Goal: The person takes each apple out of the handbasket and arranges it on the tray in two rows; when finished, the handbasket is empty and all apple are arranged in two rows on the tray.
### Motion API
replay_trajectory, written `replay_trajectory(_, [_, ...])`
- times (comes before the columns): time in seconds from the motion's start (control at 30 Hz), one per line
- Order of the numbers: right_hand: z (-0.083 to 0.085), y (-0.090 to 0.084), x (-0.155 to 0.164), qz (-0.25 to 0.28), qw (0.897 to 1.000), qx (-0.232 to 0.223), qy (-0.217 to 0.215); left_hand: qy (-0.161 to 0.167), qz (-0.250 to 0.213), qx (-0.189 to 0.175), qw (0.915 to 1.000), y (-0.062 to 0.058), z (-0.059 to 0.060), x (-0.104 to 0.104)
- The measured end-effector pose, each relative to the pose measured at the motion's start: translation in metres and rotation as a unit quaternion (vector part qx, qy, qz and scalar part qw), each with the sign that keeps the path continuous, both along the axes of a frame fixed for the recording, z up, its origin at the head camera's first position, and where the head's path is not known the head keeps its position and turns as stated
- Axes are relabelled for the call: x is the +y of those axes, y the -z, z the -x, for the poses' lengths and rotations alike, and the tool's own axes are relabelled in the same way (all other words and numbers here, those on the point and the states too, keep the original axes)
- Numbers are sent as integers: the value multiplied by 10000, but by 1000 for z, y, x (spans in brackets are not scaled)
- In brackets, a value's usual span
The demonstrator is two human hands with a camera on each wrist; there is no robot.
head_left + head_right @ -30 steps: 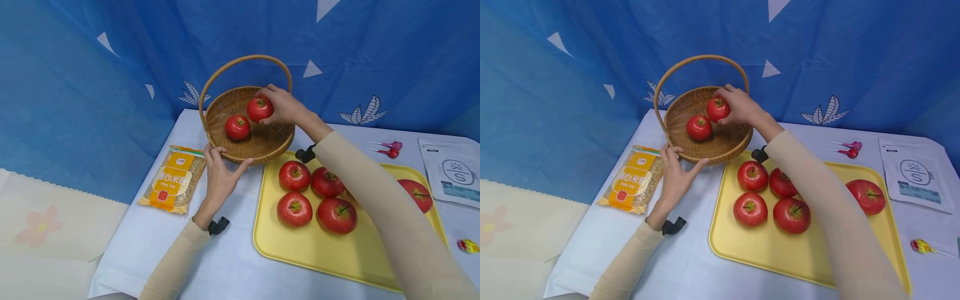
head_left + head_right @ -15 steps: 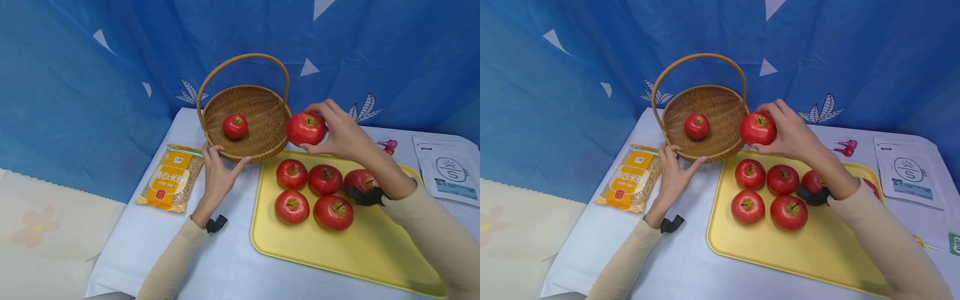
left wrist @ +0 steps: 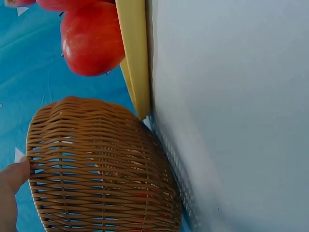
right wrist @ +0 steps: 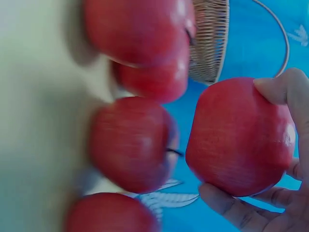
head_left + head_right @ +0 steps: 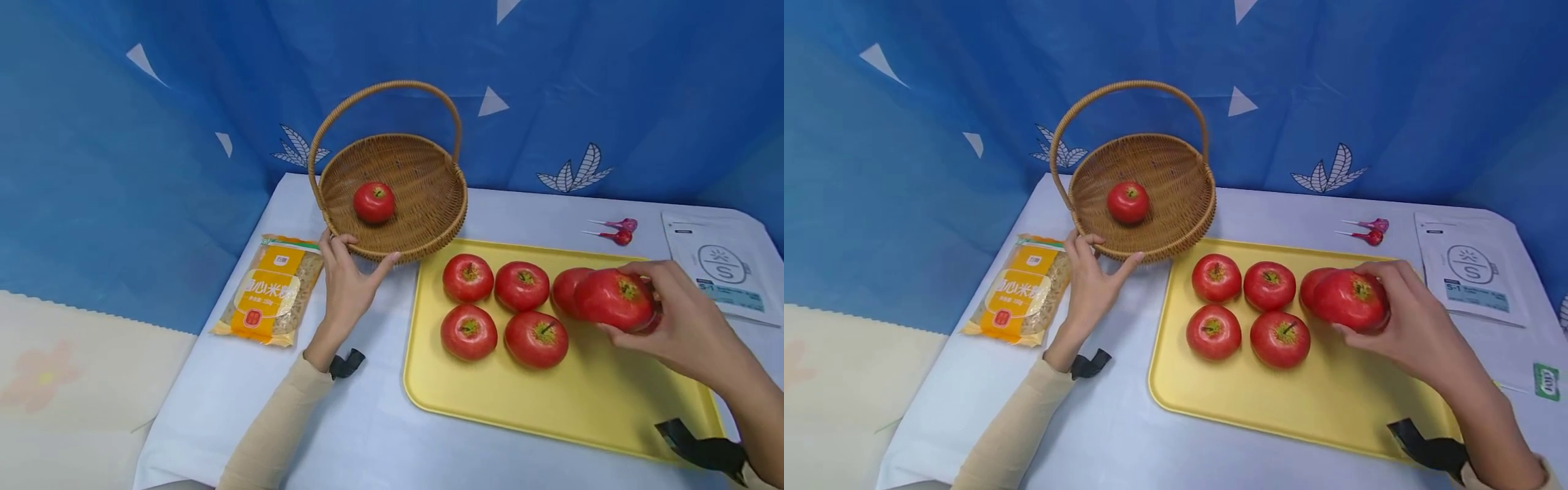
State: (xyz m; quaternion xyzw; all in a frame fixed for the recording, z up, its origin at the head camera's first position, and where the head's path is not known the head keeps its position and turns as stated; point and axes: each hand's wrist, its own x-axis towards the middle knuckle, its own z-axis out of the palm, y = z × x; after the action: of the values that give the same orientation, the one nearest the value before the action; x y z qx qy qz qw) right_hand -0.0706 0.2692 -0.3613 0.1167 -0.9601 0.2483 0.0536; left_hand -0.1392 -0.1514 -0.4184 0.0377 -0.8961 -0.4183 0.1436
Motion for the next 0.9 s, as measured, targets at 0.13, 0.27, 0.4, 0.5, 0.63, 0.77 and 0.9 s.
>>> replay_trajectory(0.13, [-20, 19, 5, -40, 9998, -187, 66, -36, -40, 3, 10000, -1, -1, -1])
replay_trajectory(0.27, [-35, 39, 8, 38, 9985, -510, 211, -3, -65, 43, 10000, -2, -1, -1])
replay_trajectory(0.4, [-44, 53, 9, 98, 9968, -752, 261, 20, -44, 44, 10000, -2, -1, 0])
replay_trajectory(0.5, [-45, 59, 8, 50, 9973, -707, 216, 19, -22, 34, 10000, -3, -1, 0])
replay_trajectory(0.63, [-46, 61, 5, -50, 9975, -668, 225, 15, -14, 31, 10000, -3, -1, 1])
replay_trajectory(0.77, [-47, 57, 1, -397, 9953, -823, 324, -2, -11, 33, 10000, -3, -1, 1])
replay_trajectory(0.9, [-39, 40, -3, -750, 9963, -383, 172, -30, 13, 16, 10000, -2, -1, 0])
